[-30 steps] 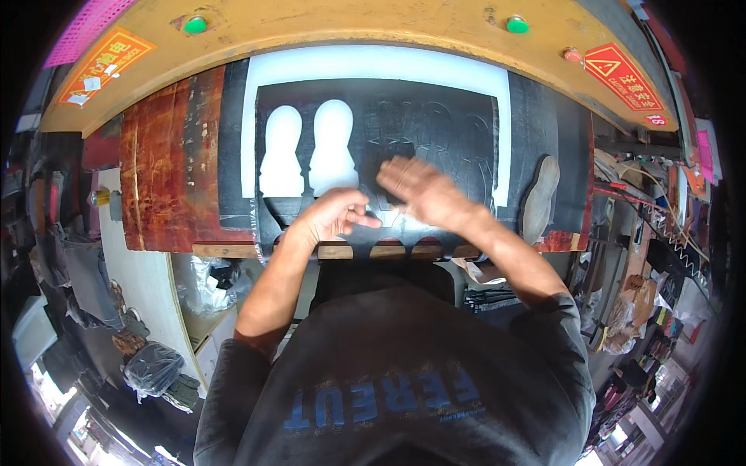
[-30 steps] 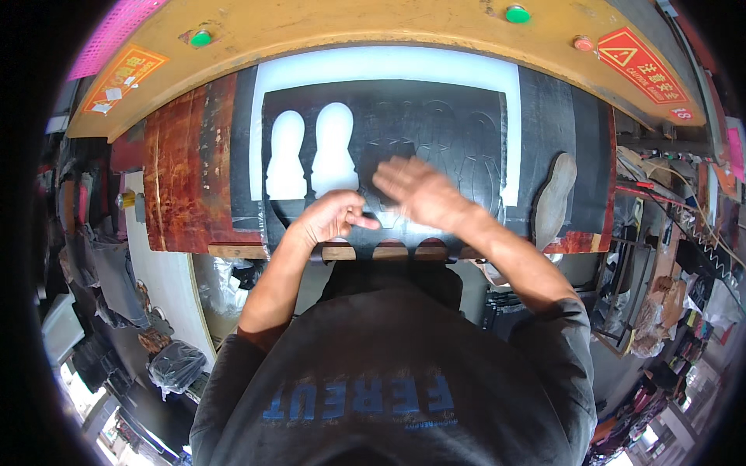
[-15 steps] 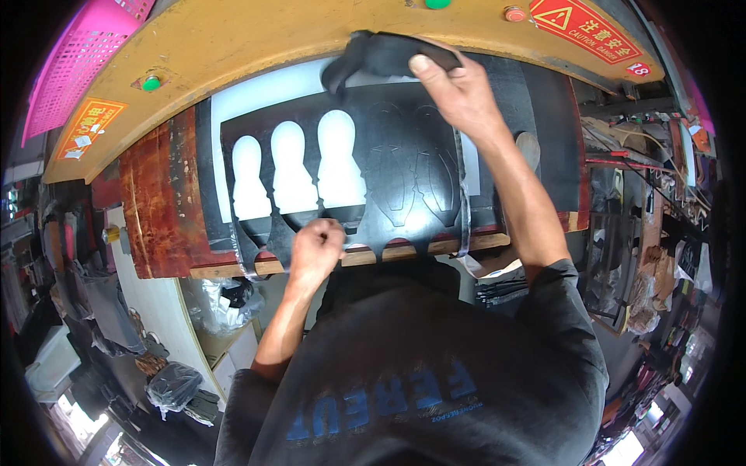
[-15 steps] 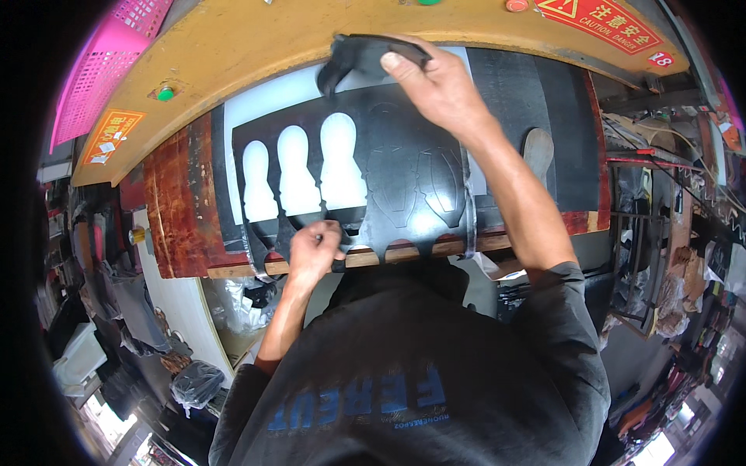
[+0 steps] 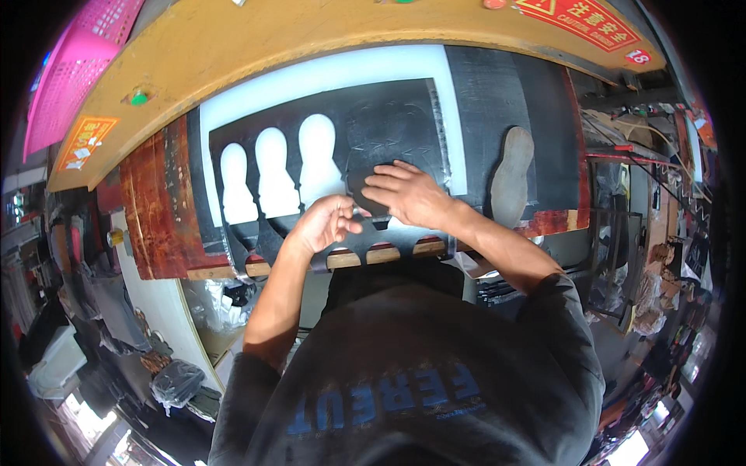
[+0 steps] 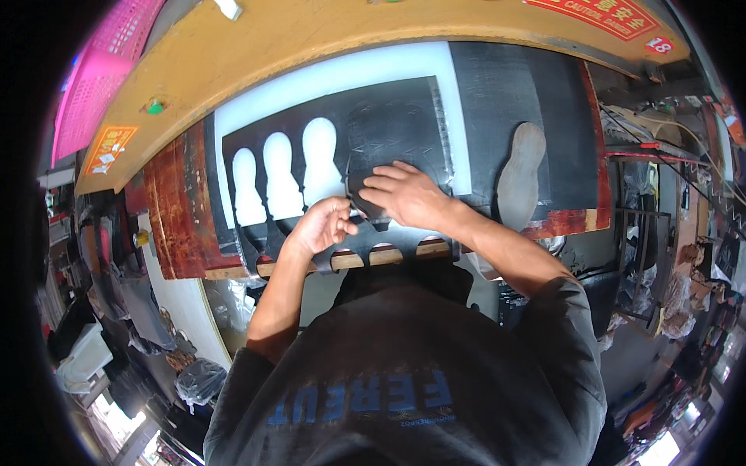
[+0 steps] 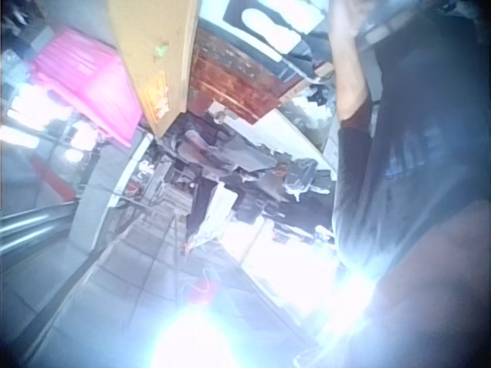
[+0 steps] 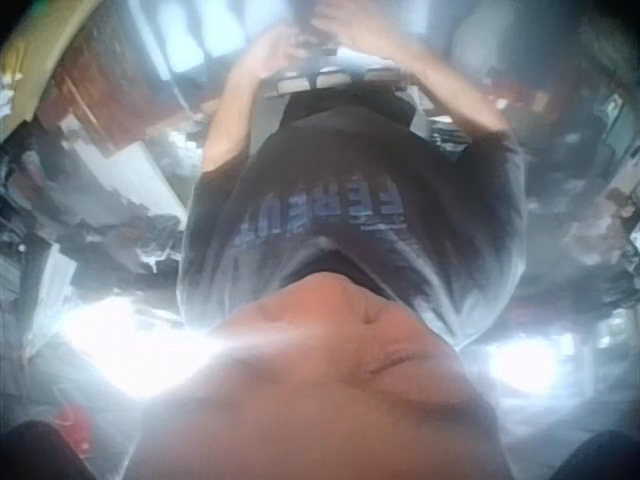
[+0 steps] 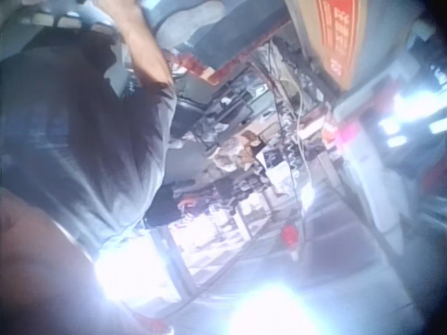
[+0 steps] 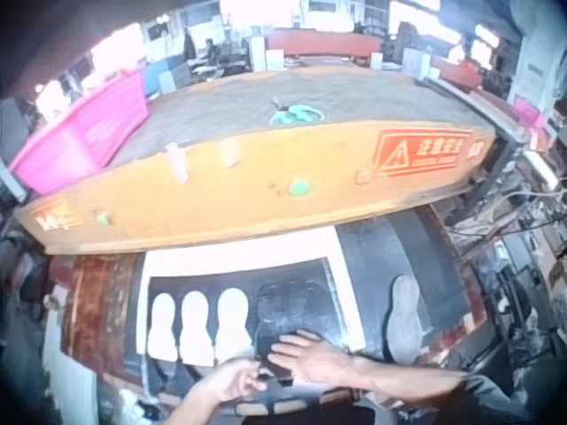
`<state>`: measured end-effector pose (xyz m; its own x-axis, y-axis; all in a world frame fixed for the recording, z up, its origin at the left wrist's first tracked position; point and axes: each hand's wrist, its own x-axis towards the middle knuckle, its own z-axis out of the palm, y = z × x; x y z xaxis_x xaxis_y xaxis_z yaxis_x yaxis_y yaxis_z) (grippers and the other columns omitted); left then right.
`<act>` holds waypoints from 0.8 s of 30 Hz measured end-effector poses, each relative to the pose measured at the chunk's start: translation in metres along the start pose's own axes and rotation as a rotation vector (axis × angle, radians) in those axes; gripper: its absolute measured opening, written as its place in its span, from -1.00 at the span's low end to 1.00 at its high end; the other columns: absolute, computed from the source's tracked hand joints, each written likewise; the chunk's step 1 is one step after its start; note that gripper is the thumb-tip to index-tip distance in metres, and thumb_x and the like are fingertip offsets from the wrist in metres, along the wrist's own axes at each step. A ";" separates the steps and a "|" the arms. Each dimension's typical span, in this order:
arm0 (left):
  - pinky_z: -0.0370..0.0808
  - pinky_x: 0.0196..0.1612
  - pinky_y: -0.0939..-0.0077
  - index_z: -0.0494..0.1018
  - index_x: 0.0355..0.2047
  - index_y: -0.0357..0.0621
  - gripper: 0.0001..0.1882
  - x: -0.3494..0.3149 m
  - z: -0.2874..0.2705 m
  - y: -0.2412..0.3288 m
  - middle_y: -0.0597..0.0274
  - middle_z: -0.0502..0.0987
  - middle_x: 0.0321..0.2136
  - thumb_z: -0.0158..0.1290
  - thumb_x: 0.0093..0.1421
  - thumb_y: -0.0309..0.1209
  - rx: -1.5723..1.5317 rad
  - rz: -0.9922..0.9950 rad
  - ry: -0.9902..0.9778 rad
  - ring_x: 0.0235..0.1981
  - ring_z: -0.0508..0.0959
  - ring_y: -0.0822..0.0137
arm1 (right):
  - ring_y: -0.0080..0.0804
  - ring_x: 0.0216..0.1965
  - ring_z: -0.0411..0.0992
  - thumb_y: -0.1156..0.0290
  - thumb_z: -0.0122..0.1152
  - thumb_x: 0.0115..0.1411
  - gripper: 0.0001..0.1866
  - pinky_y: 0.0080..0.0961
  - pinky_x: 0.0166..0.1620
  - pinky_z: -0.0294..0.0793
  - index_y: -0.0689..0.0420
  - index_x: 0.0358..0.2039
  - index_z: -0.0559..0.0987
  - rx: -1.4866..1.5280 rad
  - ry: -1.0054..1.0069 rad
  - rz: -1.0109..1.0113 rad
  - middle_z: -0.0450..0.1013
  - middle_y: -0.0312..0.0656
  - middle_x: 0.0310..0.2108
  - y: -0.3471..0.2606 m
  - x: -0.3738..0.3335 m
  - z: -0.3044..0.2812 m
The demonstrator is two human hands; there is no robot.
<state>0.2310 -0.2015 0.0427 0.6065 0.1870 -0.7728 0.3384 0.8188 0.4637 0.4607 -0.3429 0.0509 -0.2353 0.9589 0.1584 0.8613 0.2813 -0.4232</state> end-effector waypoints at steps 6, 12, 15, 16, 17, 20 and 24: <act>0.60 -0.42 0.47 0.63 -0.22 -0.32 -0.70 -0.056 0.072 -0.025 0.18 0.67 -0.40 0.06 0.41 -0.30 0.666 0.432 0.453 -0.49 0.69 0.36 | -0.57 -0.08 0.55 0.15 0.27 0.49 -0.54 -0.49 0.00 0.60 0.23 0.21 0.59 0.771 0.504 0.485 0.65 -0.24 -0.05 0.057 0.028 -0.128; 0.34 -0.63 0.55 0.50 -0.33 -0.18 -0.80 0.021 0.090 -0.024 0.25 0.56 -0.43 0.09 0.38 -0.30 0.339 -0.021 0.065 -0.15 0.80 0.14 | -0.05 0.36 0.44 0.66 0.21 0.05 -0.34 -0.11 0.40 0.47 0.02 0.23 0.63 0.042 0.297 0.011 0.53 -0.13 0.29 0.054 -0.035 -0.141; 0.30 -0.64 0.59 0.46 -0.54 -0.02 -0.73 0.054 0.073 -0.021 0.36 0.47 -0.62 0.11 0.33 -0.30 -0.105 -0.145 -0.132 -0.20 0.79 0.12 | -0.23 0.49 0.27 0.48 0.44 0.11 -0.33 -0.05 0.55 0.21 -0.15 0.28 0.60 -0.110 -0.194 0.064 0.42 -0.27 0.41 0.033 -0.072 -0.080; 0.29 -0.66 0.58 0.45 -0.57 -0.02 -0.70 0.059 0.068 -0.021 0.35 0.47 -0.64 0.12 0.32 -0.29 -0.114 -0.159 -0.165 -0.30 0.76 0.16 | -0.12 0.52 0.20 0.32 0.53 0.09 -0.25 -0.01 0.56 0.17 -0.16 0.35 0.53 -0.027 -0.314 0.068 0.32 -0.16 0.47 0.028 -0.084 -0.063; 0.29 -0.68 0.57 0.44 -0.60 -0.01 -0.68 0.063 0.063 -0.021 0.34 0.48 -0.65 0.13 0.31 -0.28 -0.106 -0.173 -0.195 -0.40 0.73 0.19 | -0.03 0.54 0.16 0.25 0.55 0.08 -0.16 0.03 0.55 0.17 -0.13 0.41 0.46 0.022 -0.232 0.063 0.24 -0.05 0.50 0.024 -0.095 -0.050; 0.30 -0.71 0.56 0.44 -0.60 -0.02 -0.68 0.065 0.059 -0.022 0.30 0.52 -0.65 0.13 0.30 -0.26 -0.220 -0.199 -0.340 -0.56 0.62 0.27 | 0.00 0.53 0.17 0.29 0.55 0.06 -0.10 0.05 0.53 0.19 -0.06 0.44 0.41 -0.032 -0.184 0.048 0.24 -0.05 0.49 0.020 -0.101 -0.032; 0.41 -0.61 0.60 0.43 -0.61 -0.01 -0.66 0.057 0.073 -0.024 0.05 0.74 -0.13 0.09 0.32 -0.25 -0.131 -0.084 -0.272 -0.39 0.77 0.23 | -0.07 0.21 0.49 0.29 0.45 0.23 -0.47 -0.14 0.26 0.51 0.09 0.21 0.58 0.141 0.125 0.181 0.53 -0.09 0.16 0.033 -0.061 -0.080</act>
<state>0.3098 -0.2498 0.0194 0.7566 -0.0223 -0.6536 0.3107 0.8917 0.3292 0.5397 -0.3950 0.0982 -0.0185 0.9845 0.1742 0.8111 0.1167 -0.5731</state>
